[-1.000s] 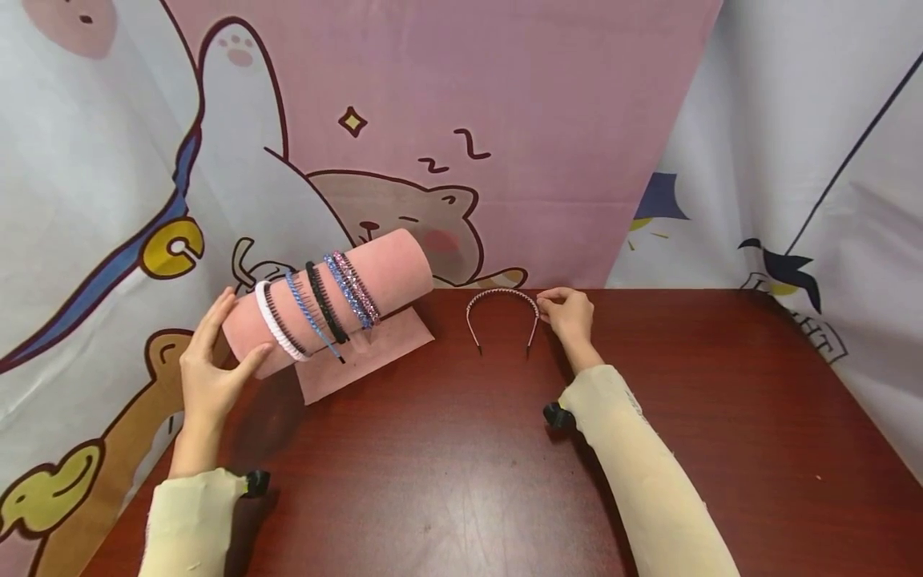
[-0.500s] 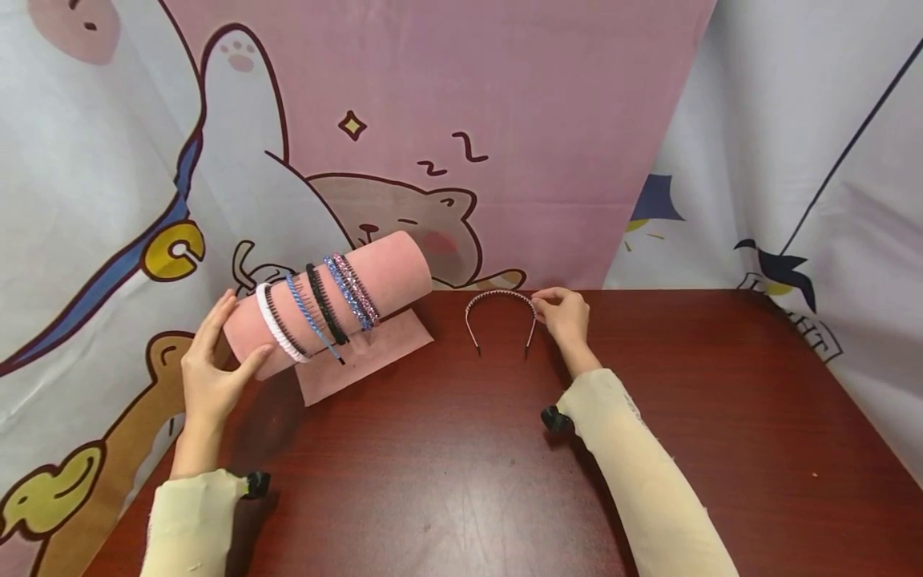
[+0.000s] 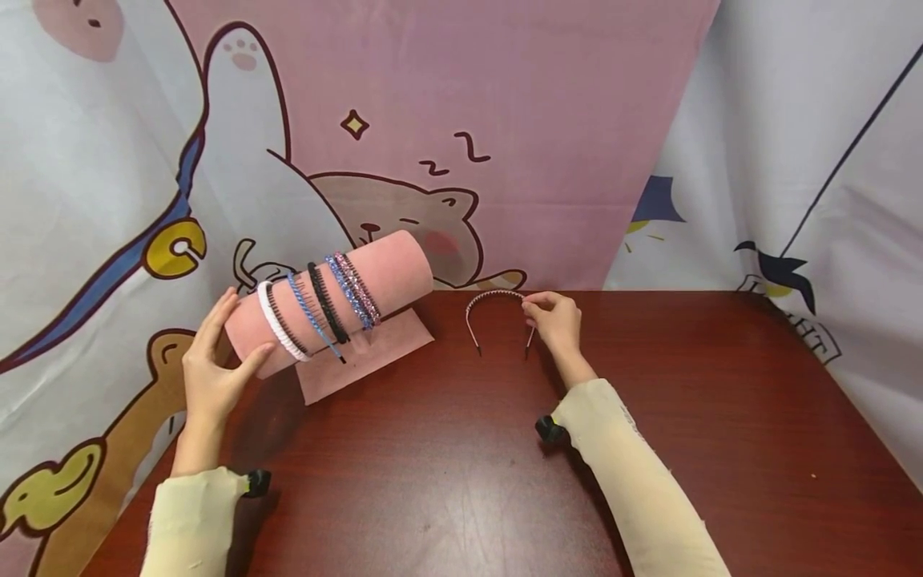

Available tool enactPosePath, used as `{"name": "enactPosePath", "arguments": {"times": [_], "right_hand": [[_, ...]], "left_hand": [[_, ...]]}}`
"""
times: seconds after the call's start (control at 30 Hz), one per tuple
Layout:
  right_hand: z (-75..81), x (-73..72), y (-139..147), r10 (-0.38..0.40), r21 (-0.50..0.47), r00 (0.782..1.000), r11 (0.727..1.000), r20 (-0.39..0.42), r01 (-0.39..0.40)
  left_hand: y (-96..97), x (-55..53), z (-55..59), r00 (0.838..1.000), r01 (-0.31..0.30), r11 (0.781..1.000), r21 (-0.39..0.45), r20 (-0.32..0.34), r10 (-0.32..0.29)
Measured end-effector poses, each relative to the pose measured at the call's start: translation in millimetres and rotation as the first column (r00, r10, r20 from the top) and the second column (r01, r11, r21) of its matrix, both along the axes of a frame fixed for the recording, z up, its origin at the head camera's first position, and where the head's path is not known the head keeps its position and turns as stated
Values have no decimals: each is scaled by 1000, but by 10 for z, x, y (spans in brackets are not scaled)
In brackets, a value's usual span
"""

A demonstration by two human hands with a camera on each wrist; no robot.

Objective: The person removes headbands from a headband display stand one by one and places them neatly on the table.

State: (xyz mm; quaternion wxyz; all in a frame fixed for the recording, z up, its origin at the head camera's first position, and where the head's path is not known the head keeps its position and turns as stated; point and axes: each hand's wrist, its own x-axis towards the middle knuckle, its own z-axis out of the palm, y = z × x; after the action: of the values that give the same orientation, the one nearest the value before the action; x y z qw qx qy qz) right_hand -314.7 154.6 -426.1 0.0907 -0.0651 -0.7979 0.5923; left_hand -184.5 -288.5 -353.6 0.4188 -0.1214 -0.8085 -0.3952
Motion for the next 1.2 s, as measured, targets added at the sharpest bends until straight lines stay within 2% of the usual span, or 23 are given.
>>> {"name": "enactPosePath", "arguments": {"times": [0.33,0.63,1.2], "right_hand": [[-62,48,-158,41,-72,998,996,-38,-44],[-60,111,-309,89,-51,996,995,0,-89],[-145,185,-558,133,-39,990,990,-42,-135]], "left_hand": [[0,-20,6,1000,7,1000,7,9,-7],[-17,-33,-8,1000,17,1000,12,4,-17],[-6,-10,0,1000,13,1000,17,24,-13]]}}
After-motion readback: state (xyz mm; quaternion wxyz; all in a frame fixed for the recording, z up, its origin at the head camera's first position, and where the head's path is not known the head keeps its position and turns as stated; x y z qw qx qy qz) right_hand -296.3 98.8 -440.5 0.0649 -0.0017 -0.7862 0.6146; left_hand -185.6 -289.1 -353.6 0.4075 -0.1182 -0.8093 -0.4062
